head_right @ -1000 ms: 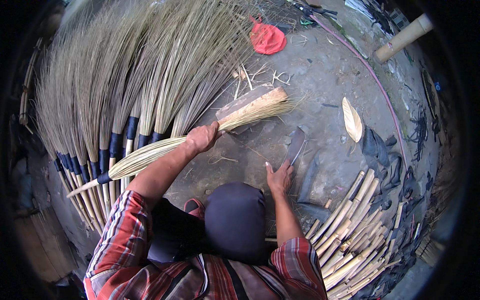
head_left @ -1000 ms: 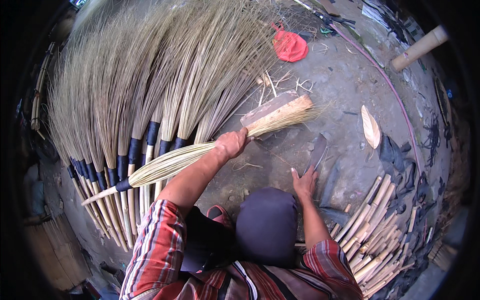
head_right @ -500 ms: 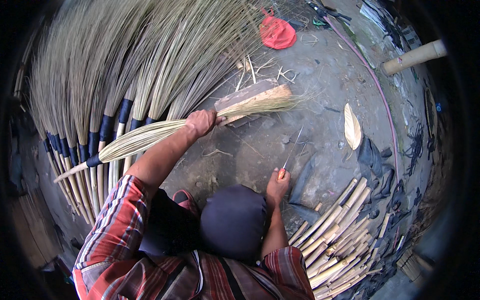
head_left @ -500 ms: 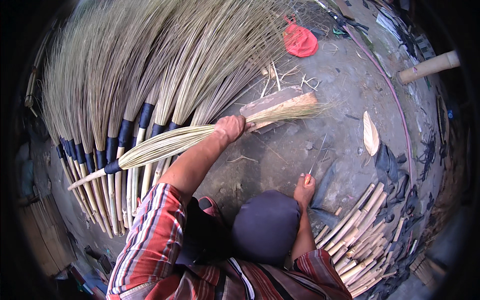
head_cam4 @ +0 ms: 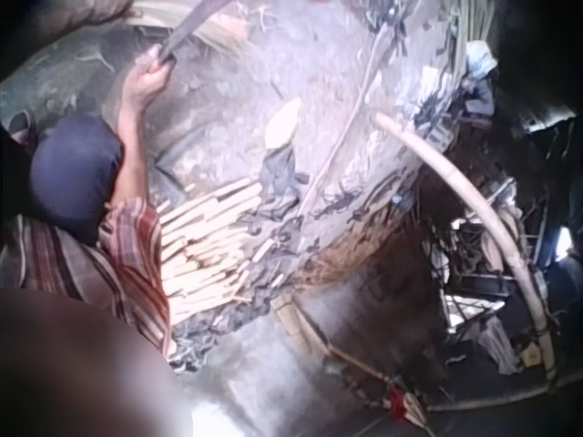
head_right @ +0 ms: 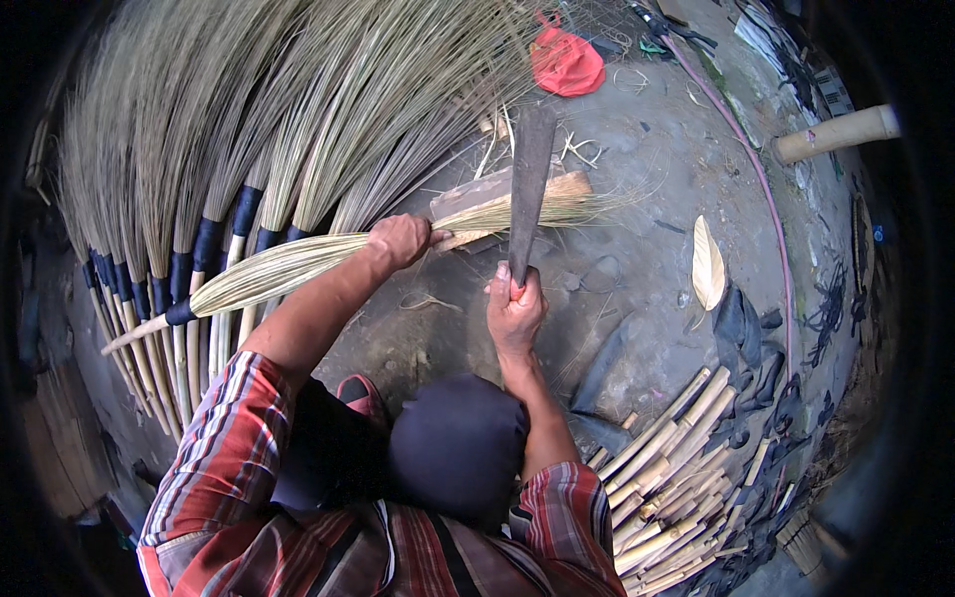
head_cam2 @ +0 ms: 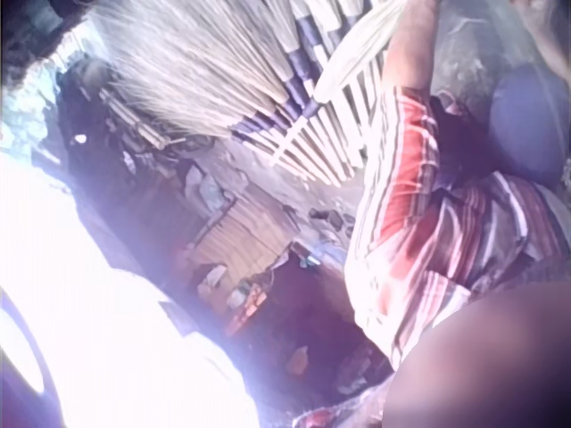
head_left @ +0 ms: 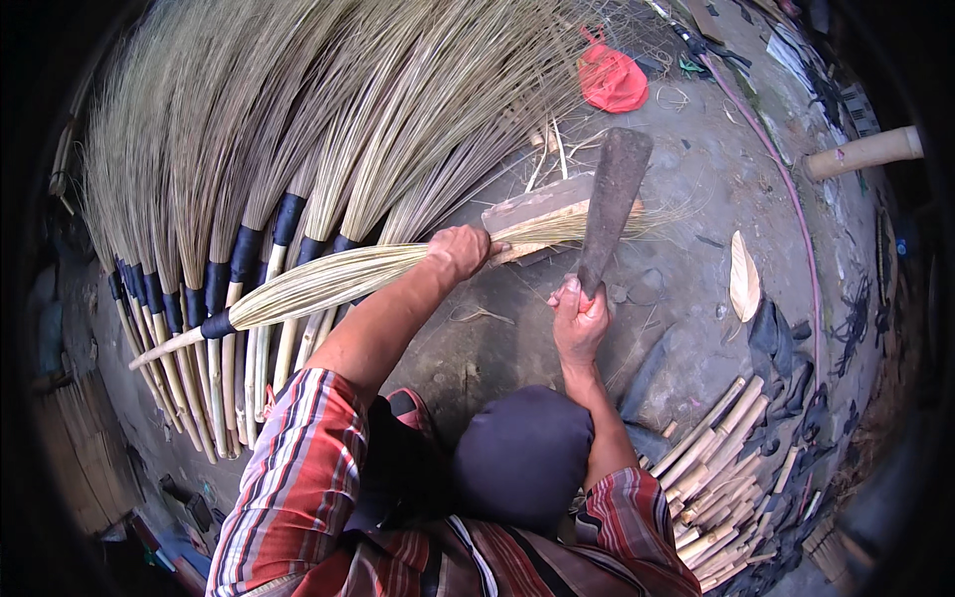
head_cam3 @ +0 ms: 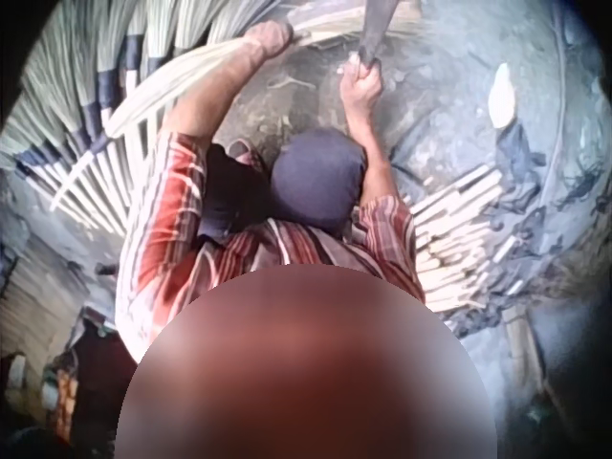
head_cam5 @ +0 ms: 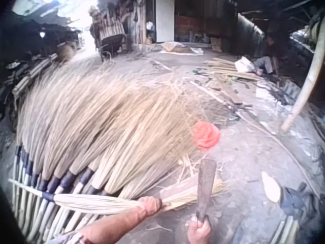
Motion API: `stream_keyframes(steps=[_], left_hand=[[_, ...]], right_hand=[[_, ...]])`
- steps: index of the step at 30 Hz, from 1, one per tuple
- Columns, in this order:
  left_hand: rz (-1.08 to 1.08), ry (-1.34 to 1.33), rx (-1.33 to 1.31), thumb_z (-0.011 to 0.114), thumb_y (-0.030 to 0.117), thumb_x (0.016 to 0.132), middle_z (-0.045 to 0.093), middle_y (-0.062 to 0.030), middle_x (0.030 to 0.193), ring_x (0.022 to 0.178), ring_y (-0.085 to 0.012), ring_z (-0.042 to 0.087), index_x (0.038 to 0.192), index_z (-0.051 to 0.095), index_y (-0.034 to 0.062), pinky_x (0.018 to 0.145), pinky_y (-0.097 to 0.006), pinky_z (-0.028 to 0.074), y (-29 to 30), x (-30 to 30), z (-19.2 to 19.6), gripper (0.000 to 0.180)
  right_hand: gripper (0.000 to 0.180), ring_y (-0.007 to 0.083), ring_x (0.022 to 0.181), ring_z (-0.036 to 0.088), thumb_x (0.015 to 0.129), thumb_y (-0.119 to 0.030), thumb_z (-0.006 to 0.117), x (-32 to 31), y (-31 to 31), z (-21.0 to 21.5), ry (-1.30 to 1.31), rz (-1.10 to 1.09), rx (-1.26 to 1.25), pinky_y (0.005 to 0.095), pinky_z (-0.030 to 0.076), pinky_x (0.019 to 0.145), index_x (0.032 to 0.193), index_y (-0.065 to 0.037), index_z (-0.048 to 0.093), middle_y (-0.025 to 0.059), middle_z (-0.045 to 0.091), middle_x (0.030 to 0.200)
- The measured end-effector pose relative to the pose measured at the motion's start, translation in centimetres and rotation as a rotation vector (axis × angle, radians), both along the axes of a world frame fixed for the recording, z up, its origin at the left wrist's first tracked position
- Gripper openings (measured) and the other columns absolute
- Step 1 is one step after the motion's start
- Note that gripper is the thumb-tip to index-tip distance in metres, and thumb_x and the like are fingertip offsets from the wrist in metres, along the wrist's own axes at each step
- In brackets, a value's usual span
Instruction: The person trims the bristles of several handmade brooms using a knife. They pick up each broom, place it on a wooden block, and cut the bristles to an even length before setting the broom aside.
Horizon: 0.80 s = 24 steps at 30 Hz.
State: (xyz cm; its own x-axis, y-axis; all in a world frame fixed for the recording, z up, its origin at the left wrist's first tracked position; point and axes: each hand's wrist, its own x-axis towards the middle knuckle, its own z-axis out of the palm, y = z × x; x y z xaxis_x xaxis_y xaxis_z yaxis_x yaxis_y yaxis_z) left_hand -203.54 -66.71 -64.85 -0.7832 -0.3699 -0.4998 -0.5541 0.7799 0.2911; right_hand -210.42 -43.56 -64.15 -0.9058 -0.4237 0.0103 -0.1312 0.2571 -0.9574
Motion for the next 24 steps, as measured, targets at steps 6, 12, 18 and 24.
stream_keyframes(steps=[6,12,18,24], left_hand=[[0.02,-0.031,-0.036,0.039,0.066,0.103,0.076,-0.0186,0.103,0.099,-0.0346,0.075,0.104,0.076,0.0036,0.083,-0.045,0.059,0.6,-0.1,0.3,0.073],[0.046,0.038,-0.083,0.04,0.067,0.102,0.076,-0.0211,0.087,0.085,-0.0374,0.076,0.101,0.071,0.0011,0.073,-0.047,0.059,1.3,0.2,-0.3,0.072],[0.07,0.099,-0.082,0.042,0.067,0.102,0.074,-0.0233,0.086,0.084,-0.0405,0.074,0.103,0.069,0.0019,0.073,-0.049,0.059,1.3,0.6,-1.2,0.07],[0.083,0.095,-0.097,0.043,0.066,0.101,0.074,-0.0231,0.086,0.082,-0.0402,0.075,0.102,0.067,0.0025,0.07,-0.049,0.059,1.7,0.7,-1.9,0.068]], right_hand=[[0.039,0.043,0.069,0.066,0.1,-0.036,0.065,-1.8,-2.2,-2.2,0.049,0.201,0.488,0.049,0.05,0.061,0.084,-0.001,0.061,0.0243,0.065,0.07],[0.038,0.0495,0.072,0.065,0.099,-0.037,0.065,-1.9,-1.2,-1.6,0.021,0.085,0.235,0.0535,0.049,0.063,0.086,-0.001,0.062,0.0255,0.066,0.073],[0.04,0.0481,0.07,0.065,0.1,-0.039,0.065,-1.6,-2.1,-2.3,0.134,0.177,0.511,0.0533,0.049,0.063,0.085,-0.002,0.062,0.023,0.064,0.069],[0.04,0.0478,0.069,0.064,0.1,-0.039,0.064,-2.2,-1.6,-1.9,0.064,0.134,0.394,0.0535,0.047,0.061,0.086,-0.002,0.062,0.0226,0.065,0.071]])
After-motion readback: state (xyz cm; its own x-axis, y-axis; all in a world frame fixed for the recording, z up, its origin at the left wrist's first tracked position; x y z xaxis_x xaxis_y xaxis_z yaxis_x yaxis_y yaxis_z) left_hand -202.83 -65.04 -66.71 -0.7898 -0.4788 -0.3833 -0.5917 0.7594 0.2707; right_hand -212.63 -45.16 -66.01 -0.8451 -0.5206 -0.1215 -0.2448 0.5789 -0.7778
